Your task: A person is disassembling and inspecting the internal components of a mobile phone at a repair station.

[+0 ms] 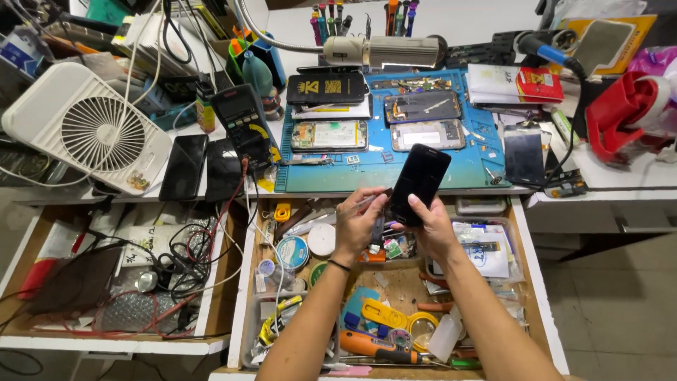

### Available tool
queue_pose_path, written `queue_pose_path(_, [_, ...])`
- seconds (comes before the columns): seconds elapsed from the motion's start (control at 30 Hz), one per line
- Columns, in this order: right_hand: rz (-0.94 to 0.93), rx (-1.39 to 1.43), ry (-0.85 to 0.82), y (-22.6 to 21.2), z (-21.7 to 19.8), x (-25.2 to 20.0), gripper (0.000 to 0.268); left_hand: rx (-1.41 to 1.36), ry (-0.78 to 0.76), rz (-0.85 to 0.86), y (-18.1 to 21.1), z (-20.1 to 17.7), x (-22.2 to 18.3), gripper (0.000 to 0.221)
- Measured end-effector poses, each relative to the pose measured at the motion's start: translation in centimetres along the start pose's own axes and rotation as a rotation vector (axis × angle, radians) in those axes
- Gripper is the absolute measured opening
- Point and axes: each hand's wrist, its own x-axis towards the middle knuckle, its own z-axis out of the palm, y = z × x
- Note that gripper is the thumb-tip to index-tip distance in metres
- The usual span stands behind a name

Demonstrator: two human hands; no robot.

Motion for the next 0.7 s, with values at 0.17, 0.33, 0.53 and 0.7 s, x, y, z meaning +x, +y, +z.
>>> queue_pose_path(0.17, [-0.02,-0.004,0.006,0.9,-0.5,1.5,0.017,0.117,0.083,0.124,1.4,0.6,0.0,0.011])
queue_pose_path(0.33, [-0.045,-0.012,0.011,0.6,-0.2,1.3,0.018,0.168,0.114,0.257,1.3,0.8,-0.1,0.01])
queue_pose_path(0.53, [-0.11,-0.119,-0.029,0.0,0.3,0.8,0.015,0.245,0.132,0.382,1.2,0.9,-0.1,0.01])
queue_pose_path(0.7, [-0.134,-0.318,-0.014,0.1,0.1,1.0,0.018,0.377,0.145,0.432,1.0,1.3,-0.3,0.008])
